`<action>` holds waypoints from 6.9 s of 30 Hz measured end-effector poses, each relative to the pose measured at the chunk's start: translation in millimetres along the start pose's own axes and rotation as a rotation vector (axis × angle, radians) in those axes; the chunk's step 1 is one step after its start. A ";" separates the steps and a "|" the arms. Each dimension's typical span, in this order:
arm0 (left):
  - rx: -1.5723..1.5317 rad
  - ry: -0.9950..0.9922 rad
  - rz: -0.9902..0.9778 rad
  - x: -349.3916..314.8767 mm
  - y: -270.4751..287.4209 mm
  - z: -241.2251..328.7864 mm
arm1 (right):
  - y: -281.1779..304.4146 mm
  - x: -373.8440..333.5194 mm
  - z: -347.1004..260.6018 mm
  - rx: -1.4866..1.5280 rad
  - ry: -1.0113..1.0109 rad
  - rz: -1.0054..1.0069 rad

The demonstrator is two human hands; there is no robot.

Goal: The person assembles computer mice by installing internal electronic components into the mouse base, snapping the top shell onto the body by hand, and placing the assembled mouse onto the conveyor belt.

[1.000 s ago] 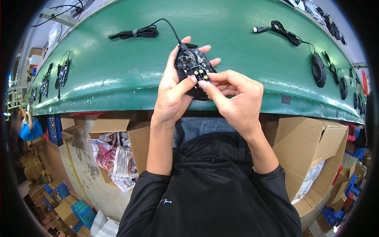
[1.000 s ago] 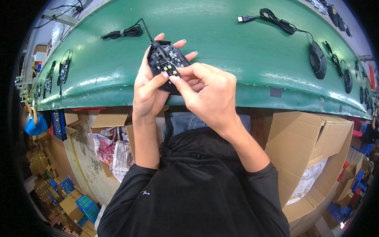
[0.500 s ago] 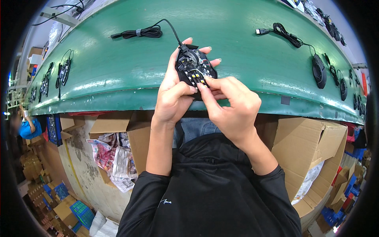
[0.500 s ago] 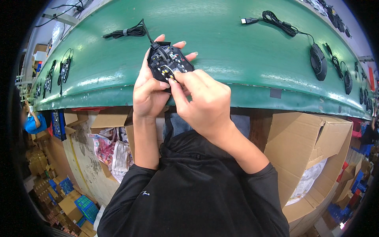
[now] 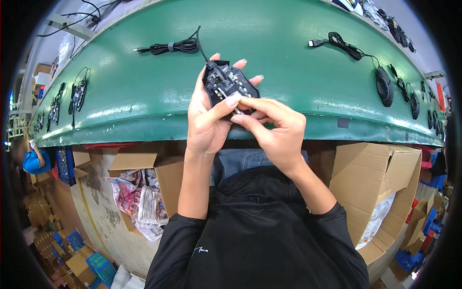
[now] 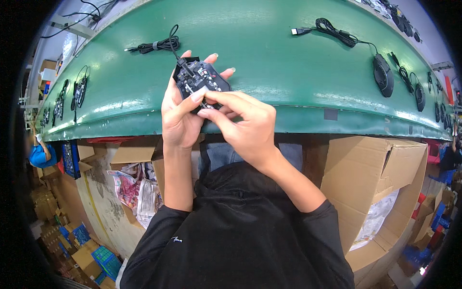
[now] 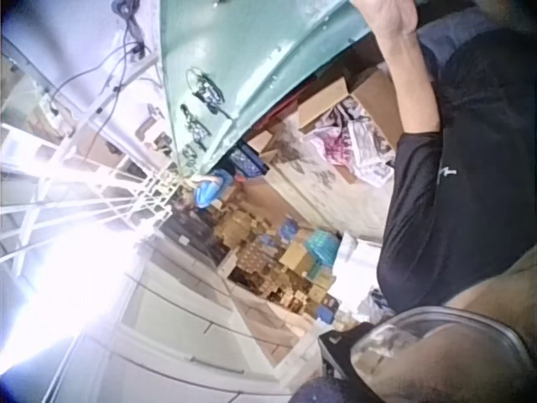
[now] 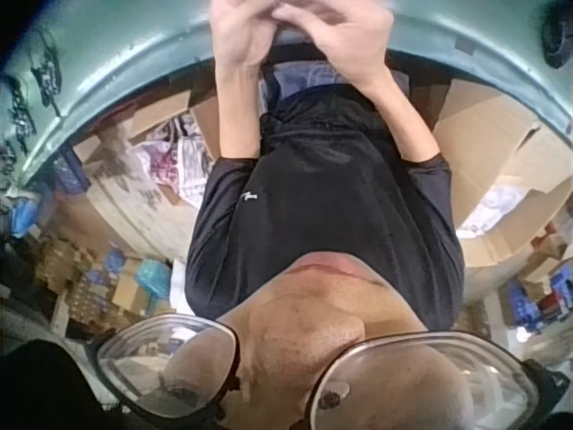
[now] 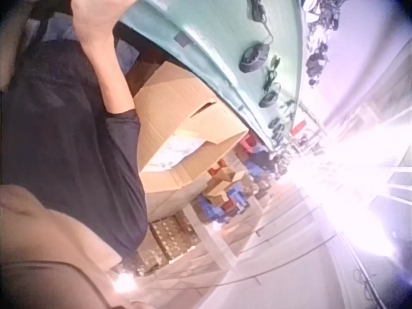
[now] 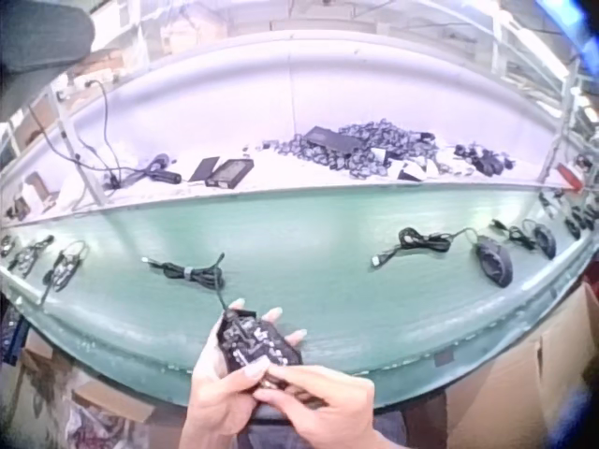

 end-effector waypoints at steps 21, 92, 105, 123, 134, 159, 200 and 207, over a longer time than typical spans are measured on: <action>0.089 -0.011 -0.011 3.0 3.4 5.7 | -3.1 20.8 -7.4 -0.299 0.208 0.043; 0.325 0.139 0.177 -2.4 6.6 -14.8 | 432.3 -356.9 -180.0 -0.572 -0.740 1.462; 0.006 0.153 0.230 7.9 12.0 -35.8 | 165.9 3.1 -30.1 -0.377 -0.217 0.326; 0.017 0.152 0.088 5.8 -16.8 -28.8 | 77.2 42.6 -1.1 -0.948 0.112 0.000; -0.143 0.158 0.138 3.4 -18.5 -31.6 | 17.2 15.9 -47.0 -0.478 0.231 -0.202; -0.020 -0.018 0.166 6.6 -42.6 -42.4 | 17.0 0.0 -23.2 -0.506 0.280 -0.301; 0.119 -0.344 0.024 -11.5 3.0 6.7 | 50.4 -7.7 -12.4 0.248 -0.235 -0.017; 0.075 -0.245 0.177 -14.6 8.8 -8.5 | 36.6 -0.8 -49.2 -0.321 0.295 0.008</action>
Point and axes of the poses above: each hand's wrist, its own x-axis towards the middle knuckle, its own y-axis out of the back of the hand, z = x × y, the point moved 9 cm from there along x, towards the middle knuckle, and after that the axes turned 13 degrees about x, right-handed, at the moved point
